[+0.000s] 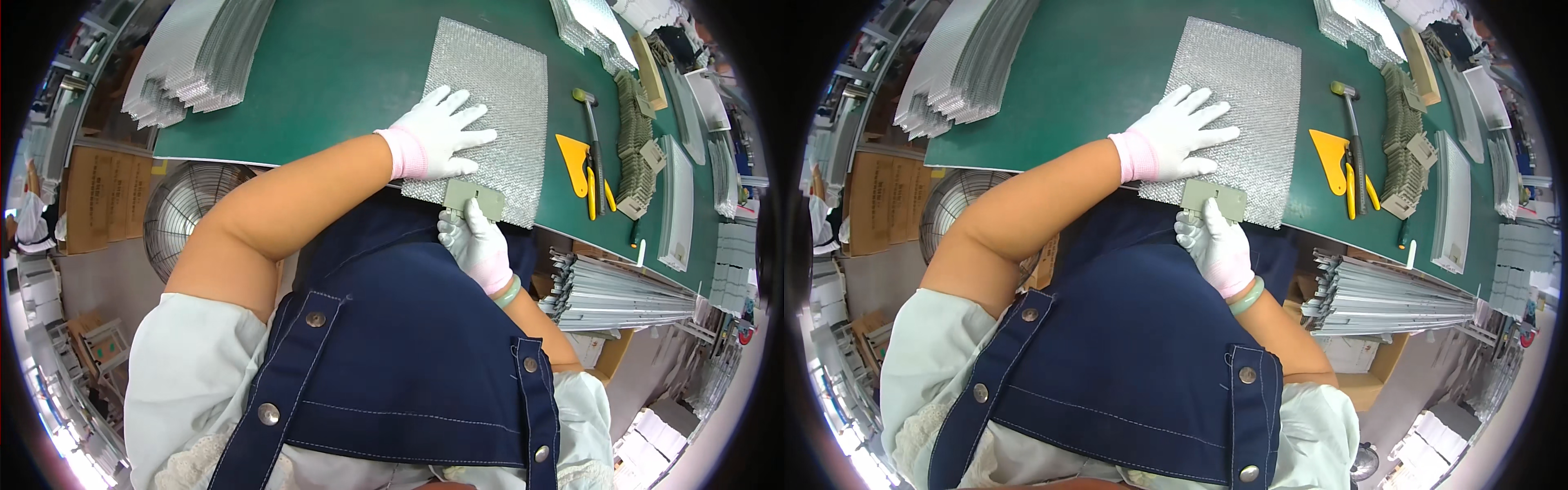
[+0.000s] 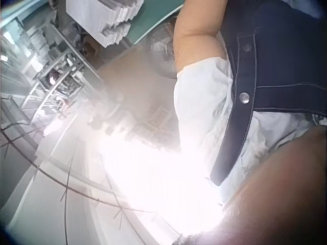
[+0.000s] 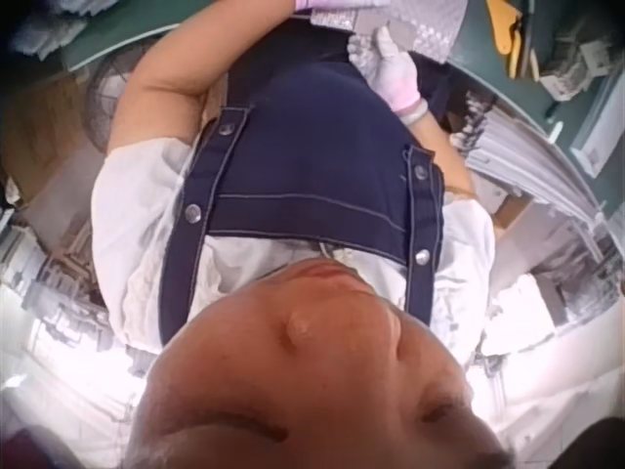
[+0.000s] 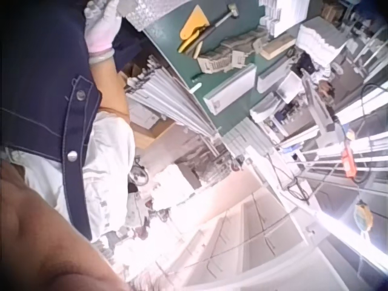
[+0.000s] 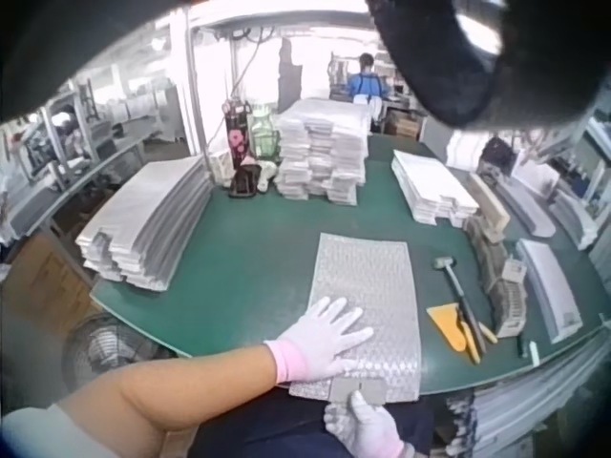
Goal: The person assembles air filters by placing a plastic frame over a mesh sheet, inserting a plastic clip, and securing the assembly with a handheld crimping tool. The process is repeated for multiple units on a green workbench.
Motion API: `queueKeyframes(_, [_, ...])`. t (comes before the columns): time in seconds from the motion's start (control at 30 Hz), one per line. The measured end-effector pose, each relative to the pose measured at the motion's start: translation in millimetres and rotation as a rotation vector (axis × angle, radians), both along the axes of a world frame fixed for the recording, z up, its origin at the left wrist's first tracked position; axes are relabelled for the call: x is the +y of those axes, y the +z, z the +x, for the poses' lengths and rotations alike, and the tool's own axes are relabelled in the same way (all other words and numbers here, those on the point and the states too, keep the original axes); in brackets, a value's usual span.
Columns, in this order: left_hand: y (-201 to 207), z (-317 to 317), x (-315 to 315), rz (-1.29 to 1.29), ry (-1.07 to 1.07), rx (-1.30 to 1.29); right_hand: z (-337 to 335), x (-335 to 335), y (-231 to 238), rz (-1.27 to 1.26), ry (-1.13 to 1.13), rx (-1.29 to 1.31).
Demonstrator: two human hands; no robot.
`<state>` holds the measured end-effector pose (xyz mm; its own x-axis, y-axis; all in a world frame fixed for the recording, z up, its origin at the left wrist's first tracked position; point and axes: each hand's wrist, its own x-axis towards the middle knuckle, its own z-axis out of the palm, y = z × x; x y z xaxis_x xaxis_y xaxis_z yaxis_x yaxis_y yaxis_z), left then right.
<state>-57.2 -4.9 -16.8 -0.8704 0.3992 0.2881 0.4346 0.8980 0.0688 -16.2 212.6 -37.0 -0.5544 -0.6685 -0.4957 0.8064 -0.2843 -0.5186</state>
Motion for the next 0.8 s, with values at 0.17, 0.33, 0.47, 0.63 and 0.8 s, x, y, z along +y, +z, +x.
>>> queueKeyframes(0.17, [6,26,24,0.033,0.099,-0.119,6,27,12,0.121,0.068,-0.059])
queueKeyframes(0.33, [7,24,26,0.035,0.106,-0.132,5,21,10,0.196,-0.004,0.064])
queueKeyframes(0.47, [53,6,31,-0.068,0.068,-0.427,7,28,3,0.074,-0.002,-0.057])
queueKeyframes(0.63, [18,2,42,0.061,0.028,-0.185,12,26,2,0.024,-0.037,-0.102])
queueKeyframes(0.8, [27,-3,46,0.027,0.046,-0.286,9,22,1,0.092,-0.049,0.069])
